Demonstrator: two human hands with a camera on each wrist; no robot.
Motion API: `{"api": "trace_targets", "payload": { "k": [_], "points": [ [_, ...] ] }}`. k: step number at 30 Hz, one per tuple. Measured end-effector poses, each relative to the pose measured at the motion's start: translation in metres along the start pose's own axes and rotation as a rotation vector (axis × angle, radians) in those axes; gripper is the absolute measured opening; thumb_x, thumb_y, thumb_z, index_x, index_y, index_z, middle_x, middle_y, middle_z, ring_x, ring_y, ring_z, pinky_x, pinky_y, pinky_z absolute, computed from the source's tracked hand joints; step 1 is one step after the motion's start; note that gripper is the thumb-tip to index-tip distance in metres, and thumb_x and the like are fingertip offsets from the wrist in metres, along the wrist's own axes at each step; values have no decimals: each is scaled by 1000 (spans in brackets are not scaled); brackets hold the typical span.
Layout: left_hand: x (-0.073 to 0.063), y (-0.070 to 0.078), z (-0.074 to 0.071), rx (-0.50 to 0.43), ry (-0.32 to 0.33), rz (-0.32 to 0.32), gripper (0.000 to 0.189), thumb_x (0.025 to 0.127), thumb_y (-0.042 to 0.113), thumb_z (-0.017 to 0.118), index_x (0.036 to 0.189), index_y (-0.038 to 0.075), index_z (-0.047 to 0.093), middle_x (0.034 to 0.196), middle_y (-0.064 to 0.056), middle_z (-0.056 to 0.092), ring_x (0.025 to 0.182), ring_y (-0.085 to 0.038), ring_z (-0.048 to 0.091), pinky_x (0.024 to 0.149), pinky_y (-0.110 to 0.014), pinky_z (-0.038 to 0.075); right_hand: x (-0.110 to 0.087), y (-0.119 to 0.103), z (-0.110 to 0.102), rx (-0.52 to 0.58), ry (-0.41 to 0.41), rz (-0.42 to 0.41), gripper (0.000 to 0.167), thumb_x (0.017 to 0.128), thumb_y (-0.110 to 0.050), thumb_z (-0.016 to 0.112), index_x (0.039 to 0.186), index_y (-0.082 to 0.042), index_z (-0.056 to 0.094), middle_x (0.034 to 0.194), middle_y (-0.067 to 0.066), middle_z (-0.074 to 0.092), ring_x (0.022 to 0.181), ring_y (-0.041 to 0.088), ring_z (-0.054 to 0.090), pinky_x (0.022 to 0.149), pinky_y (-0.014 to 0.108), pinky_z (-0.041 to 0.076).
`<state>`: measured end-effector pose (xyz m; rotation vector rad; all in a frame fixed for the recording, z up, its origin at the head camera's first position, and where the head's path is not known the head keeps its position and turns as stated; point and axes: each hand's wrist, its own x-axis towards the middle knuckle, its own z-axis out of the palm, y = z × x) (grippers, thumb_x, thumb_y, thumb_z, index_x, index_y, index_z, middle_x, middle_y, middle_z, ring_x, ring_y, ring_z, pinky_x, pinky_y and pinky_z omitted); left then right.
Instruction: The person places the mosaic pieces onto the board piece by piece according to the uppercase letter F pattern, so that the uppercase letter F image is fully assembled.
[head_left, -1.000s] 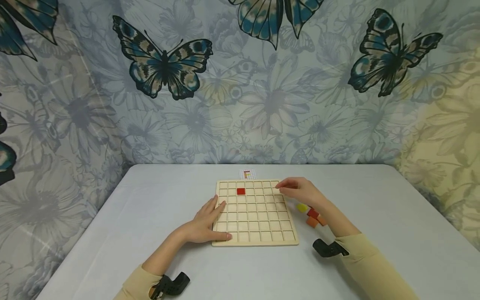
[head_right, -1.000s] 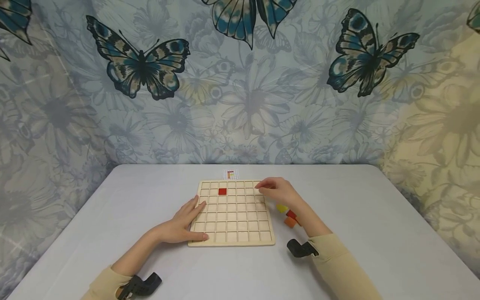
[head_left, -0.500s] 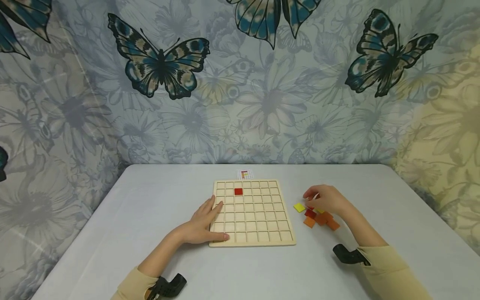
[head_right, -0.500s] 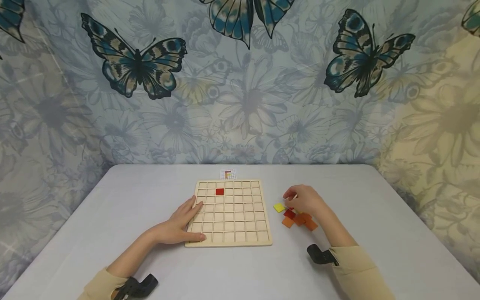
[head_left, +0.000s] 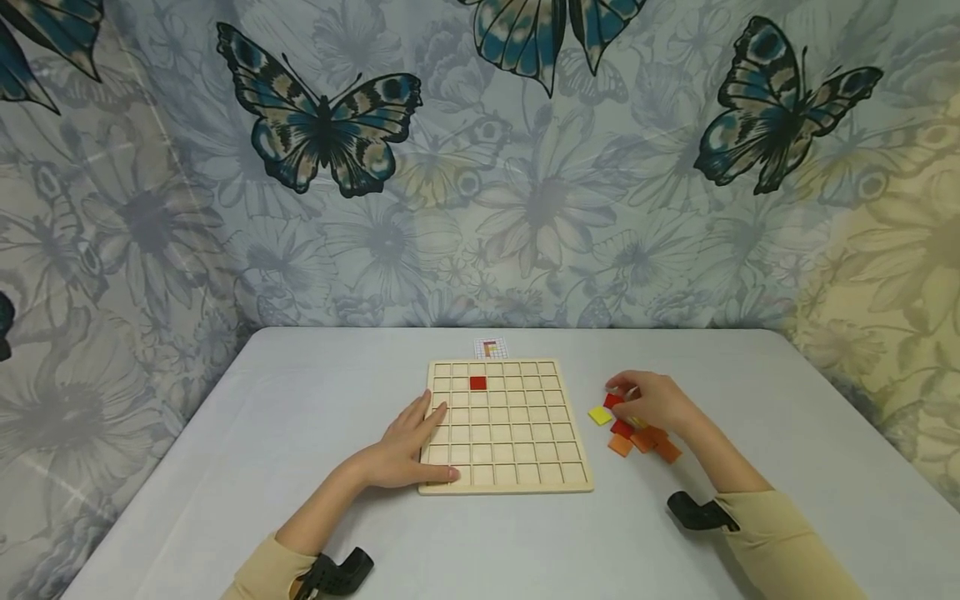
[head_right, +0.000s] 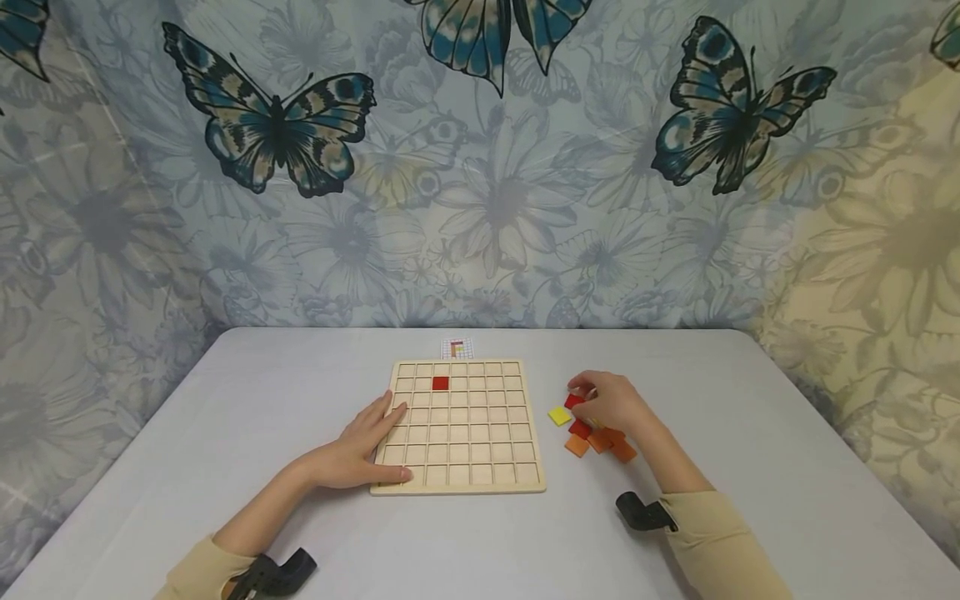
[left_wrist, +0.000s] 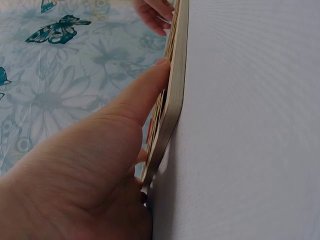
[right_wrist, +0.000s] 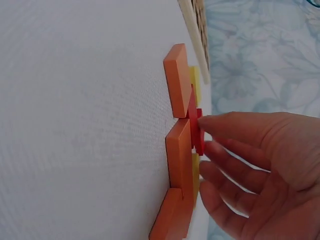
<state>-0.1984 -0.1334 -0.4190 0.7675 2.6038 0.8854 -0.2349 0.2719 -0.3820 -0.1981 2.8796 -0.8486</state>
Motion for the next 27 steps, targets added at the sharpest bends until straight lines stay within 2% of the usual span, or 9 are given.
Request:
{"api": "trace_targets", "payload": {
  "k": [6, 15, 27],
  "points": [
    [1, 1, 0, 9, 4, -2, 103, 85, 57, 68, 157, 7, 13, 161, -19, -8, 147, -36, -8, 113, -60, 6, 0, 2, -4, 22, 1, -13, 38, 85, -15, 75, 119, 0, 64, 103, 11, 64, 98, 32, 57, 77, 39, 53],
    [0, 1, 1, 2, 13, -2, 103, 85, 55, 69, 157, 6, 14, 161, -20, -7, 147, -36, -7, 113, -60, 6, 0, 3, -3, 14, -19, 1, 34, 84, -14, 75, 114, 0, 66, 95, 9, 62, 87, 25, 53, 70, 33, 49],
    [-1, 3, -2, -2, 11, -3, 103, 85, 55, 69, 157, 6, 14, 161, -20, -7, 147, -37, -8, 113, -60, 5, 2, 5, -2, 4, 19, -22, 36, 84, -17, 76, 113, 0, 66, 95, 9, 63, 88, 27, 55, 71, 36, 50]
  ]
}}
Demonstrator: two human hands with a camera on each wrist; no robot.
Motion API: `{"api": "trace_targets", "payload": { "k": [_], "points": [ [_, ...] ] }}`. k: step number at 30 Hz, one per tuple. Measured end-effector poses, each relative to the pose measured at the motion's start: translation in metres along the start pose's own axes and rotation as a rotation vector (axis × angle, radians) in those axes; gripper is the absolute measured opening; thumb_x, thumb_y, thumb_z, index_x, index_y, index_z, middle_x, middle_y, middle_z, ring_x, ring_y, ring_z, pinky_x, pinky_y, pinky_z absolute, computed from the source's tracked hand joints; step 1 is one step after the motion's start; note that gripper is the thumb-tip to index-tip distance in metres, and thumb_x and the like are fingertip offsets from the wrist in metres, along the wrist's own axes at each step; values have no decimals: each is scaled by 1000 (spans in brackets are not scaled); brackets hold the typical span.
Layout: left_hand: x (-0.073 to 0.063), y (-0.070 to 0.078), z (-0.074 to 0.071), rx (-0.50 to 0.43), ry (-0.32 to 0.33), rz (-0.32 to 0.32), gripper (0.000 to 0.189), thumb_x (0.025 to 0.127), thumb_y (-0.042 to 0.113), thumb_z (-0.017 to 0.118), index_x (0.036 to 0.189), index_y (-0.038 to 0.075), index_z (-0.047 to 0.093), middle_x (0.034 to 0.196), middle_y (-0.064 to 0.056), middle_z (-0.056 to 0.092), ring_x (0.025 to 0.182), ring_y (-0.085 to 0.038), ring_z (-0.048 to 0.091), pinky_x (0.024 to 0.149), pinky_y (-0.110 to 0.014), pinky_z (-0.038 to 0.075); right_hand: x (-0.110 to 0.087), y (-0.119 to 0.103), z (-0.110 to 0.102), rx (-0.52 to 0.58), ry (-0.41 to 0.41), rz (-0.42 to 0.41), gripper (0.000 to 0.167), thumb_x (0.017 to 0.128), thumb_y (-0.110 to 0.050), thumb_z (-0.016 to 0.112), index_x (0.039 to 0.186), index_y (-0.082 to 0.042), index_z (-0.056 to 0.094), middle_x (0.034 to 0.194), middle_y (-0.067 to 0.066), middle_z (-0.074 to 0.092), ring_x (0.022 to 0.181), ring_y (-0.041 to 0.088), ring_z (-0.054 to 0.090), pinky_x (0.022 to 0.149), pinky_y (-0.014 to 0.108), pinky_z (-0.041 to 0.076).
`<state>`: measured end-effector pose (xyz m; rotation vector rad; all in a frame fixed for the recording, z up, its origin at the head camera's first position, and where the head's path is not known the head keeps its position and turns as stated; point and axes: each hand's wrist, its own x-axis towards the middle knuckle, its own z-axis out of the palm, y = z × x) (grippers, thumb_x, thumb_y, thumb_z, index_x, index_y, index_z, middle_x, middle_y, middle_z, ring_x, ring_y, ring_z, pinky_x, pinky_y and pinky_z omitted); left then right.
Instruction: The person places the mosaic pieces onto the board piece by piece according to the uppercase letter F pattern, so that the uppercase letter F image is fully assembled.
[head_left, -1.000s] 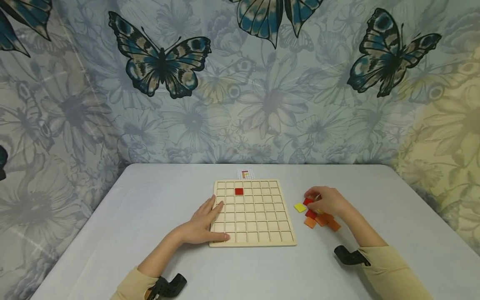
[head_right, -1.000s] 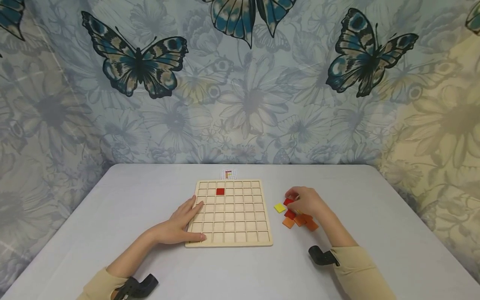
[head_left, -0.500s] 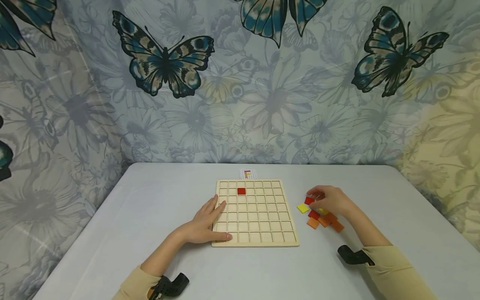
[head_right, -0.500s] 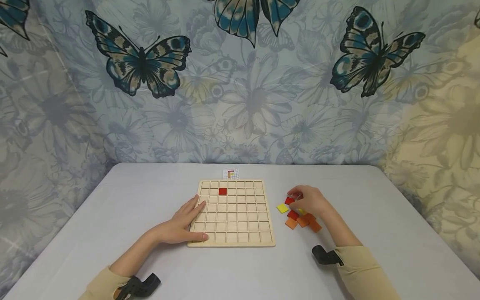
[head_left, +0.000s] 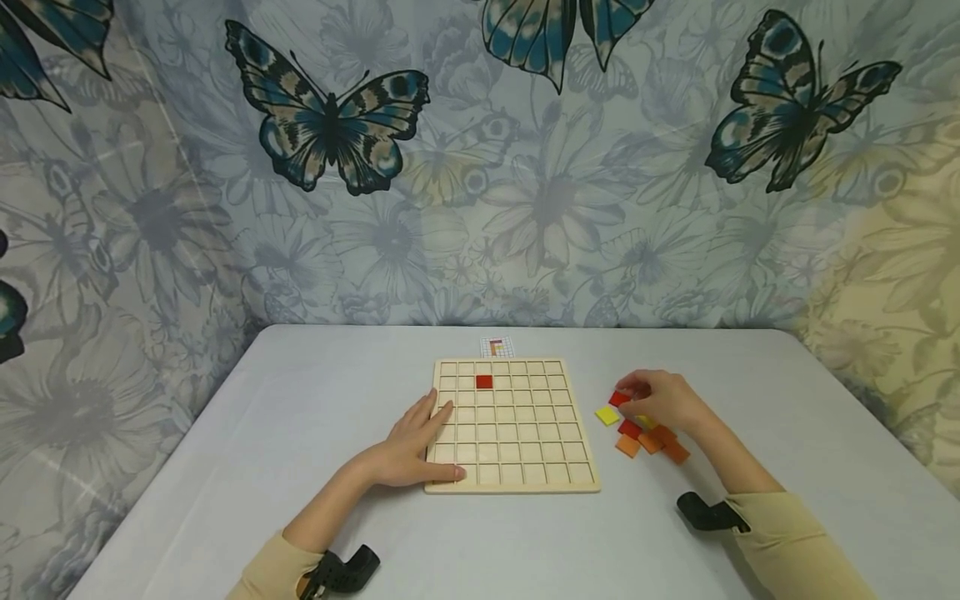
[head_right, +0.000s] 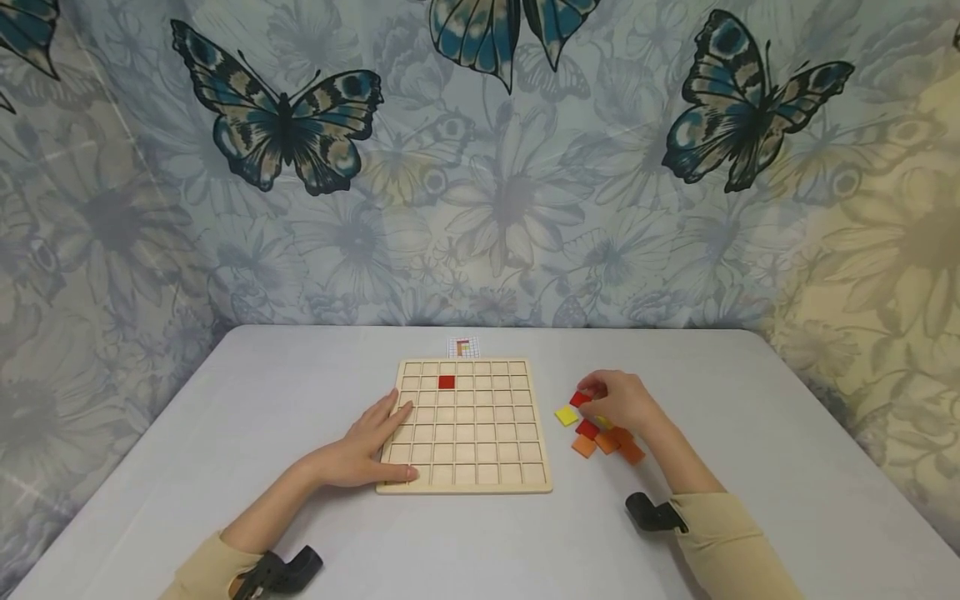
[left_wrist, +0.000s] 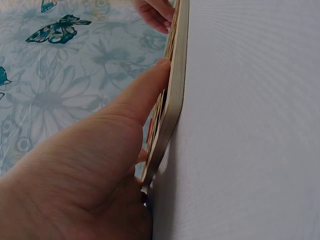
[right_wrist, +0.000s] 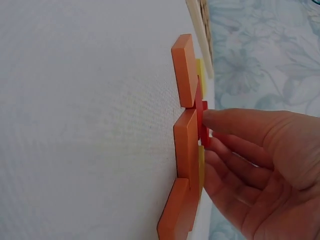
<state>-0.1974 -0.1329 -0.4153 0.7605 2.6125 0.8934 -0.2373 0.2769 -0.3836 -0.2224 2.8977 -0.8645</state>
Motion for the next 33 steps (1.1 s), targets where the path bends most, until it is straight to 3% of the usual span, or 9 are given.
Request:
{"api": "trace_targets", "payload": {
  "k": [8, 17, 26, 33],
  "points": [
    [2, -1, -1, -2, -11, -3, 103, 85, 55, 69, 157, 8, 14, 161, -19, -9, 147, -36, -8, 113, -60, 4, 4, -5, 5, 32, 45, -13, 37, 86, -21, 76, 114, 0, 66, 95, 7, 65, 89, 25, 56, 71, 32, 49],
    [1, 1, -1, -3, -6, -5, 103, 84, 55, 69, 157, 7, 13, 161, -19, -9, 147, -36, -9, 113, -61, 4, 16, -27, 11, 62, 12, -38, 37, 87, -27, 74, 117, -7, 67, 99, 4, 67, 91, 21, 60, 76, 35, 48],
    [1, 0, 1, 7, 0, -3, 102, 85, 55, 69, 157, 7, 14, 161, -19, -7, 147, -36, -7, 113, -60, 6, 33, -51, 31, 175, -7, -61, 38, 86, -27, 76, 116, -5, 68, 99, 4, 68, 91, 20, 62, 72, 31, 51],
    [0, 0, 2, 0, 4, -7, 102, 85, 55, 69, 157, 8, 15, 161, -19, -6, 147, -35, -7, 113, -60, 6, 41, -69, 47, 247, -7, -53, 37, 83, -26, 78, 113, -7, 69, 97, 3, 69, 90, 19, 63, 78, 34, 48]
  ]
}}
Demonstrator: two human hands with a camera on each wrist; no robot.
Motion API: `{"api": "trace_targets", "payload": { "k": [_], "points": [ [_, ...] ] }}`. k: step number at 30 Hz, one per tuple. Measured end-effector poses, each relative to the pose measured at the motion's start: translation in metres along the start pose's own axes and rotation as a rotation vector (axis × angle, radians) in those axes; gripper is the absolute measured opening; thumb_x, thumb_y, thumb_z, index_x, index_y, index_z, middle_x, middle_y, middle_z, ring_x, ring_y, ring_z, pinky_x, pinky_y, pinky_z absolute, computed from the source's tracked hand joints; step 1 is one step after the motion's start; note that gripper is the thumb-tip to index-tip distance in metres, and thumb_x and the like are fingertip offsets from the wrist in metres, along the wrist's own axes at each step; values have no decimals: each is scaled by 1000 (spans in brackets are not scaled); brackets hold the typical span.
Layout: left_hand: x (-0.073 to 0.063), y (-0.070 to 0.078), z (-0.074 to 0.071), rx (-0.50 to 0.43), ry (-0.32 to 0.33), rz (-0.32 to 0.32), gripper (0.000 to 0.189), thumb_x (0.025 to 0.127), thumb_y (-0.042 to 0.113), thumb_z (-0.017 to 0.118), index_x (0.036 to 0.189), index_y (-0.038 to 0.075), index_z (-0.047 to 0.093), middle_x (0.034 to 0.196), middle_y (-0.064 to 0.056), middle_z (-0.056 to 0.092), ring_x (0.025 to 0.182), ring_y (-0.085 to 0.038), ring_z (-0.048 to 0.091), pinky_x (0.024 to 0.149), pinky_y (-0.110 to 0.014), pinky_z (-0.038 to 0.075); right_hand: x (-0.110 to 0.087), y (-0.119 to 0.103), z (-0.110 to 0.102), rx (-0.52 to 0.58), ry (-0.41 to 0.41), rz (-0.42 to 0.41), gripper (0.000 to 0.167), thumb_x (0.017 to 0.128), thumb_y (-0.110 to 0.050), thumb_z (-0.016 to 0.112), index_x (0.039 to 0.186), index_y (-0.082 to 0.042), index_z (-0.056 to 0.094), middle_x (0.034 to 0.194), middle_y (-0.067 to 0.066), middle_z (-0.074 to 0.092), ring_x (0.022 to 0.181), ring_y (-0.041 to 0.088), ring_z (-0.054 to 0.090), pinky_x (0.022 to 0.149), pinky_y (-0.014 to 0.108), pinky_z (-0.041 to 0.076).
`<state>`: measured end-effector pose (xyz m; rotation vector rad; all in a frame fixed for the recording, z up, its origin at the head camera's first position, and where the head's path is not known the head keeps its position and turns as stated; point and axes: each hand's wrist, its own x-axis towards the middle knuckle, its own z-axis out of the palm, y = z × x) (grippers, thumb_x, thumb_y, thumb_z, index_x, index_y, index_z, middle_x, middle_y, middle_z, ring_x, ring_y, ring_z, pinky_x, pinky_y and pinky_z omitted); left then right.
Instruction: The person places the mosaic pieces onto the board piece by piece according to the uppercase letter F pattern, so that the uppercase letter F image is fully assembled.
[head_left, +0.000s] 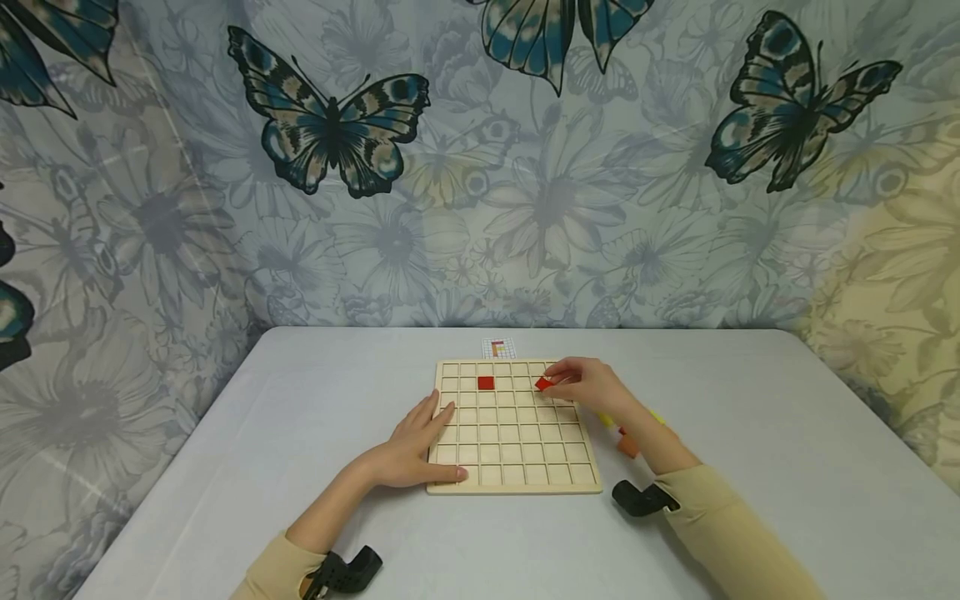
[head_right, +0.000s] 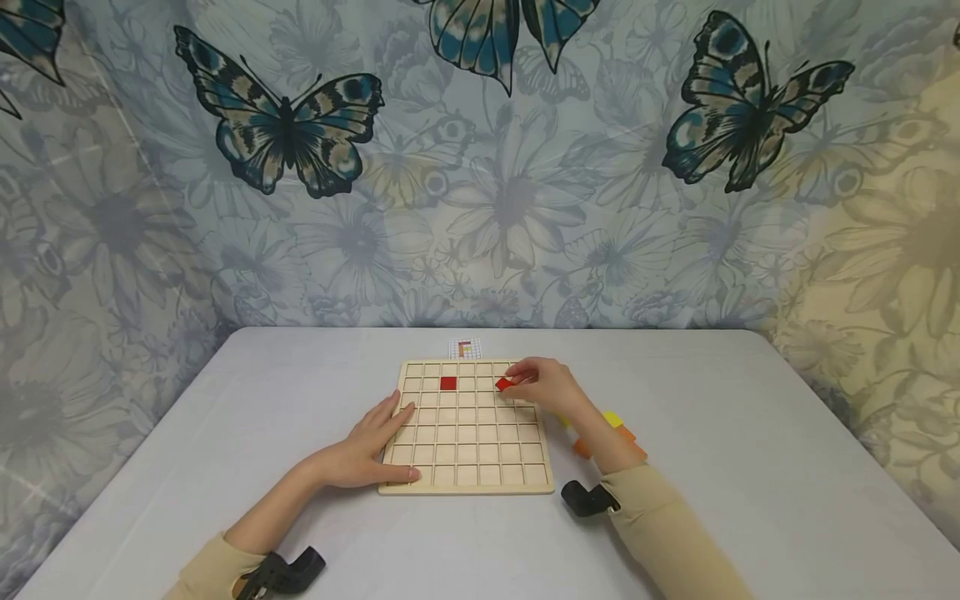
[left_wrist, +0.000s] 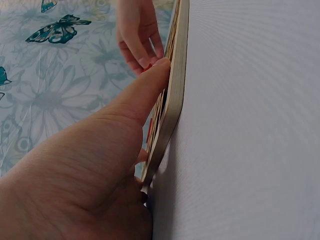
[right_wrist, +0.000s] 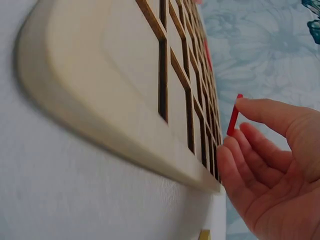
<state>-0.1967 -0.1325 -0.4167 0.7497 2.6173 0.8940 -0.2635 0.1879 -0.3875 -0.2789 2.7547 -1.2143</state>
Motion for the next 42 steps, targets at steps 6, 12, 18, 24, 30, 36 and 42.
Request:
{"api": "trace_targets", "payload": {
  "k": [6, 12, 18, 24, 30, 36, 42],
  "points": [
    [0, -1, 0, -2, 4, 5, 102, 85, 54, 69, 157, 7, 15, 161, -19, -6, 147, -36, -7, 113, -60, 6, 11, -9, 13, 6, -11, -4, 31, 81, -24, 80, 107, -8, 71, 92, 1, 69, 86, 17, 62, 77, 33, 48],
    [1, -2, 0, 3, 3, 12, 101, 85, 55, 69, 157, 7, 15, 161, -19, -7, 147, -36, -8, 113, -60, 5, 21, -21, 21, -70, -42, -72, 25, 81, -20, 80, 100, -7, 71, 89, 1, 68, 84, 17, 62, 75, 34, 49],
    [2, -1, 0, 1, -1, 7, 101, 85, 54, 69, 157, 7, 15, 161, -19, -8, 147, -36, -8, 113, -61, 5, 28, -29, 27, -110, -61, -117, 21, 82, -18, 80, 98, -8, 71, 87, 0, 68, 83, 15, 62, 78, 36, 49],
    [2, 0, -1, 5, -1, 3, 101, 85, 55, 69, 157, 7, 16, 161, -18, -7, 147, -36, -7, 113, -61, 6, 33, -34, 30, -147, -81, -174, 17, 82, -14, 79, 96, -7, 71, 88, 0, 67, 81, 16, 61, 75, 34, 50],
    [2, 0, -1, 1, -3, -1, 102, 85, 56, 69, 157, 8, 15, 161, -18, -7, 147, -35, -8, 113, -61, 6, 37, -32, 34, -170, -91, -216, 16, 84, -11, 77, 99, -9, 72, 94, 1, 68, 86, 19, 62, 76, 36, 50],
    [1, -1, -1, 1, -1, 2, 103, 84, 56, 69, 157, 8, 14, 161, -19, -7, 147, -36, -7, 112, -61, 6, 36, -31, 35, -143, -108, -261, 17, 86, -5, 74, 102, -7, 72, 101, 6, 69, 92, 23, 65, 79, 37, 52],
    [2, -2, 0, 1, -3, -4, 103, 84, 57, 69, 157, 8, 14, 161, -19, -7, 147, -36, -7, 112, -62, 6, 34, -32, 34, -155, -117, -292, 18, 87, 0, 68, 104, -5, 72, 103, 8, 69, 94, 26, 64, 80, 39, 52]
  ]
}}
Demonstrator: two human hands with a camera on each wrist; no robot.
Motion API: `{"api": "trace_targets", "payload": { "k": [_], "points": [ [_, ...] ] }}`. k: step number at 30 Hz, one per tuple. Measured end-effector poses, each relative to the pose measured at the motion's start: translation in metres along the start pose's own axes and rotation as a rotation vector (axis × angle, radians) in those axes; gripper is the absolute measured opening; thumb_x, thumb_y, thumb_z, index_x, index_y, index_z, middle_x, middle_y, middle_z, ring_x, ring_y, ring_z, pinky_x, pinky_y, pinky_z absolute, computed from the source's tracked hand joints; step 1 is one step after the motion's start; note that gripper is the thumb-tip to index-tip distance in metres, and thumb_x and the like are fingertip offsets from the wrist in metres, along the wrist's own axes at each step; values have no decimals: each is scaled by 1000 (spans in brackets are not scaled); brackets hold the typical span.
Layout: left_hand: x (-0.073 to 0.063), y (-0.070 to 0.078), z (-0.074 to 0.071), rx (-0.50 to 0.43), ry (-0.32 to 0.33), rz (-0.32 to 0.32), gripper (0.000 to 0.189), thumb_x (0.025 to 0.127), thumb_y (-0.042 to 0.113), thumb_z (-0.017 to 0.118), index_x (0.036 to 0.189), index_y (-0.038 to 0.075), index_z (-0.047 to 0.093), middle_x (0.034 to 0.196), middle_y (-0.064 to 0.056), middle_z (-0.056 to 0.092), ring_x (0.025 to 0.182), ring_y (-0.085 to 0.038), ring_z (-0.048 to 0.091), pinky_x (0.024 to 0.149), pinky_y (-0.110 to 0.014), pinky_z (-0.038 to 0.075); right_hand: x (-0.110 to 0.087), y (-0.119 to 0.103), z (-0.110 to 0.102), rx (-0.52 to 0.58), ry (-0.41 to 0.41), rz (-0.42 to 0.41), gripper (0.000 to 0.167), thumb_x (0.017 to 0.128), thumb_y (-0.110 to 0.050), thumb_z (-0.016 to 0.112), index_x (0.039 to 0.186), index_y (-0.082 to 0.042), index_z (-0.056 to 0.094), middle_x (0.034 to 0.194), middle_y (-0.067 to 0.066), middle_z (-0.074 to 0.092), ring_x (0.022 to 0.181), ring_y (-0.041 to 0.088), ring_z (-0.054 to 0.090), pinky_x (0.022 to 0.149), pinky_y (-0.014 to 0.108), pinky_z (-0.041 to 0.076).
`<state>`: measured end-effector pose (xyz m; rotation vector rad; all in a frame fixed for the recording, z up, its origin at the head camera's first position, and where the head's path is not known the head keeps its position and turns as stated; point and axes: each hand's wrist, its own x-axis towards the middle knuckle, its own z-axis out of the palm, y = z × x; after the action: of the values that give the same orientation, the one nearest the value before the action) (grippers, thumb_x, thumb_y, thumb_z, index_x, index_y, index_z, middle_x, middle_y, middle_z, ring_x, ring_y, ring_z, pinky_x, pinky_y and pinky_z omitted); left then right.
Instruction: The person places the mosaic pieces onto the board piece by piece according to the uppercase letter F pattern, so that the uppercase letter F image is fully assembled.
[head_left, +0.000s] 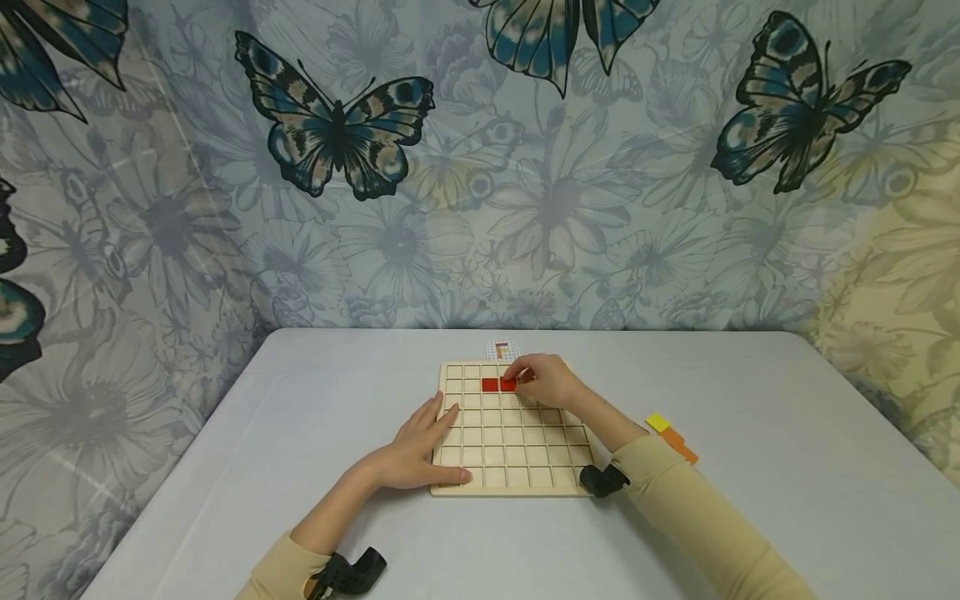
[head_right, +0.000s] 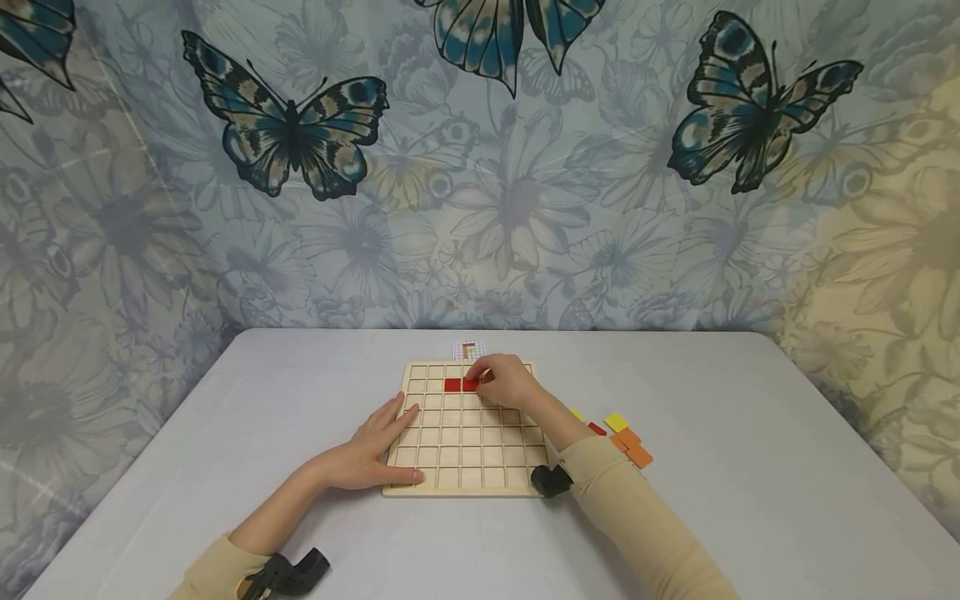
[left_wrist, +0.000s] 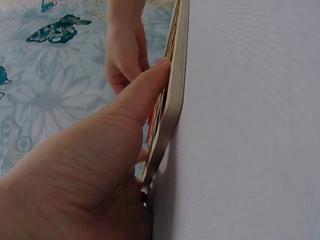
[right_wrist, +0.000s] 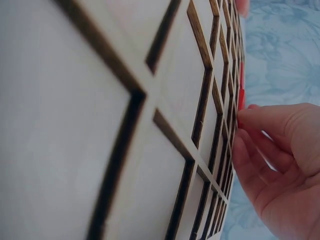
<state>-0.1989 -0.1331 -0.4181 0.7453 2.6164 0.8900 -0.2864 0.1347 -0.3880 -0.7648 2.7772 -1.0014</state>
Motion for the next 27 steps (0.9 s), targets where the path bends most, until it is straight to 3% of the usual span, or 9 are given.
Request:
{"api": "trace_targets", "payload": {
  "k": [10, 15, 27],
  "points": [
    [1, 1, 2, -3, -7, 4, 102, 85, 56, 69, 157, 7, 15, 161, -19, -7, 147, -37, -7, 112, -62, 6, -5, 0, -1, 1, -2, 12, 19, 89, 0, 65, 106, -5, 72, 106, 10, 69, 97, 28, 65, 81, 40, 52],
    [1, 1, 3, 0, -4, 2, 103, 84, 57, 69, 157, 8, 15, 161, -19, -7, 147, -37, -7, 112, -62, 6, -9, 4, -2, 11, 36, 26, 17, 91, -7, 65, 107, -7, 73, 106, 8, 70, 97, 26, 65, 82, 41, 52],
    [0, -1, 2, 3, 2, 8, 103, 84, 56, 69, 157, 8, 15, 161, -19, -7, 147, -36, -8, 113, -61, 6, -35, 12, -22, 135, 68, 131, 20, 97, -22, 62, 109, -10, 72, 106, 3, 70, 101, 24, 63, 87, 45, 48]
  ]
}}
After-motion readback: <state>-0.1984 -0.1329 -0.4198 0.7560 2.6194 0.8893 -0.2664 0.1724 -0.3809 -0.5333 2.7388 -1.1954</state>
